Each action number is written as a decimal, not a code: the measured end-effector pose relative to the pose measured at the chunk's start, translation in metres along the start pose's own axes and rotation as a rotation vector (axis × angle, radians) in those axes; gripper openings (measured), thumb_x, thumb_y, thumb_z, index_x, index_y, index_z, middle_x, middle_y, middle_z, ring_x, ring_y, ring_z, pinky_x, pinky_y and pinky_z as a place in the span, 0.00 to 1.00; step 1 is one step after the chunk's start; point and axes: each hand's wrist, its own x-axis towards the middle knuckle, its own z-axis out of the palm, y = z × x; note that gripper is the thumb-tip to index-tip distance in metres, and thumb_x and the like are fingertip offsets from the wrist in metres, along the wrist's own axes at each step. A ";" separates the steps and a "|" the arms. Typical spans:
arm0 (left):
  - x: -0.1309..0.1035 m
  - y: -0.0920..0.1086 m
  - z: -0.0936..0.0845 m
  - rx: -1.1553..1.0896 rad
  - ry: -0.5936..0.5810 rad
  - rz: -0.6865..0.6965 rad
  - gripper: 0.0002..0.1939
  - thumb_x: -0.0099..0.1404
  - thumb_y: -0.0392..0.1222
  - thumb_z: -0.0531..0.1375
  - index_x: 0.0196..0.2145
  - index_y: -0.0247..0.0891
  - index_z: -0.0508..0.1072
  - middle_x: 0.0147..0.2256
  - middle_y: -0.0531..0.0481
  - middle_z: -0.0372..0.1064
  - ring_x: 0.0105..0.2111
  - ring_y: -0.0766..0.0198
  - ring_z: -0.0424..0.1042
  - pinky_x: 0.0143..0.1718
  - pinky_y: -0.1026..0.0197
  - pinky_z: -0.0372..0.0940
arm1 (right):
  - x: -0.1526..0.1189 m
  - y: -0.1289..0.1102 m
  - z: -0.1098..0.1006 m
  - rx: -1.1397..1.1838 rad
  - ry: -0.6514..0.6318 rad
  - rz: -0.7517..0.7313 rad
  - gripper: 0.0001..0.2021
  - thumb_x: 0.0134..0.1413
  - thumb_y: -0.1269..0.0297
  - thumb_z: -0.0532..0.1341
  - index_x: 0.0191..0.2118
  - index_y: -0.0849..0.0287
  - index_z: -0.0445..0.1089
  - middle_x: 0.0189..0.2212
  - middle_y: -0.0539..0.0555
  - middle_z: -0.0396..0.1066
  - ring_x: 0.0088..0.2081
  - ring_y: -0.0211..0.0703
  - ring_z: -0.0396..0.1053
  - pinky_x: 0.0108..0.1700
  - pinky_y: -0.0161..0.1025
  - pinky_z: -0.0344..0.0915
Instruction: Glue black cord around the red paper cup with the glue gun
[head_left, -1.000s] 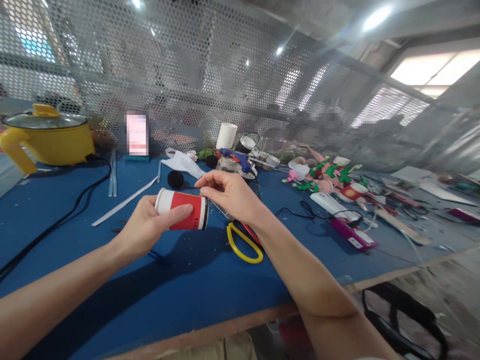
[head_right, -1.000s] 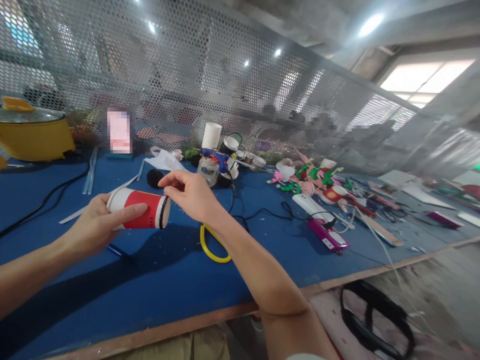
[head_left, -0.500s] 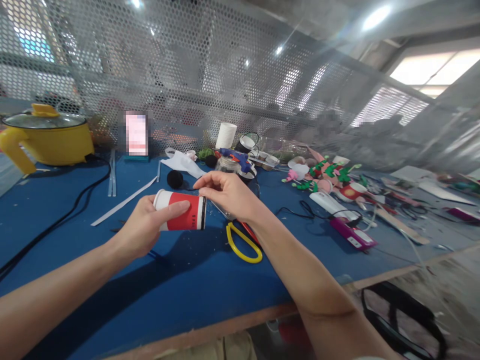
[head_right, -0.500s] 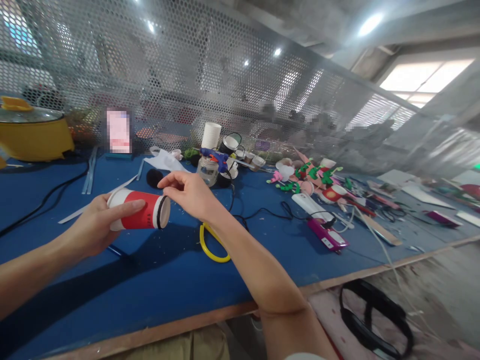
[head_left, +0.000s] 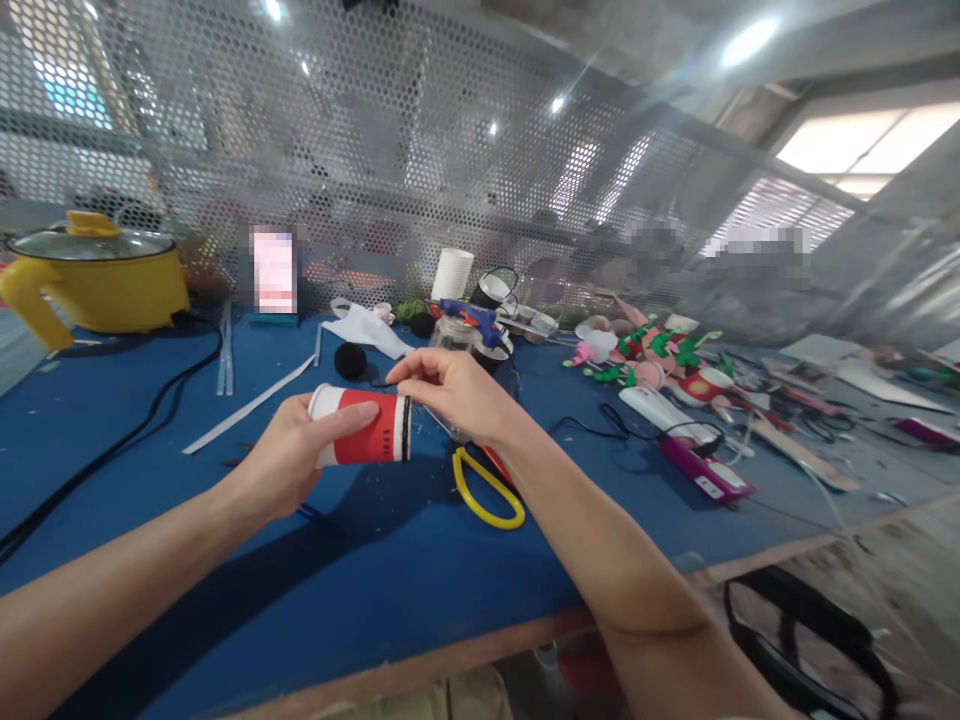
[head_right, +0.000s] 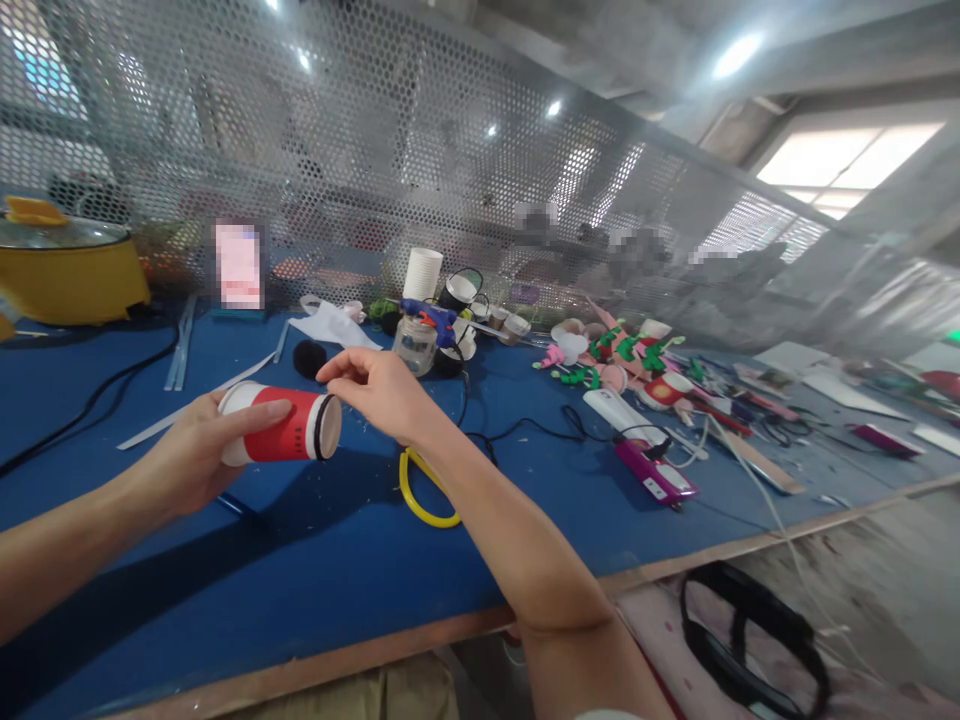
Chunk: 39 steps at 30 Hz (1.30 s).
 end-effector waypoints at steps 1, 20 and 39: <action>0.000 0.000 0.000 -0.002 0.002 -0.005 0.05 0.44 0.34 0.65 0.20 0.33 0.71 0.16 0.55 0.70 0.16 0.72 0.66 0.17 0.73 0.60 | 0.000 0.000 0.000 0.001 -0.001 0.002 0.05 0.44 0.75 0.56 0.29 0.63 0.68 0.23 0.48 0.65 0.24 0.30 0.60 0.28 0.31 0.57; 0.000 -0.003 -0.003 0.031 -0.071 -0.009 0.05 0.48 0.37 0.64 0.22 0.33 0.72 0.19 0.53 0.72 0.18 0.70 0.68 0.19 0.73 0.62 | 0.001 0.001 0.001 0.016 -0.008 0.008 0.06 0.43 0.77 0.56 0.28 0.63 0.67 0.22 0.47 0.64 0.24 0.30 0.60 0.28 0.30 0.57; 0.002 -0.006 -0.007 0.113 -0.091 0.076 0.05 0.46 0.38 0.65 0.23 0.35 0.73 0.21 0.55 0.72 0.20 0.69 0.68 0.23 0.70 0.63 | 0.002 0.002 0.001 0.002 -0.027 0.047 0.06 0.47 0.73 0.55 0.32 0.62 0.67 0.21 0.47 0.64 0.24 0.31 0.61 0.31 0.32 0.59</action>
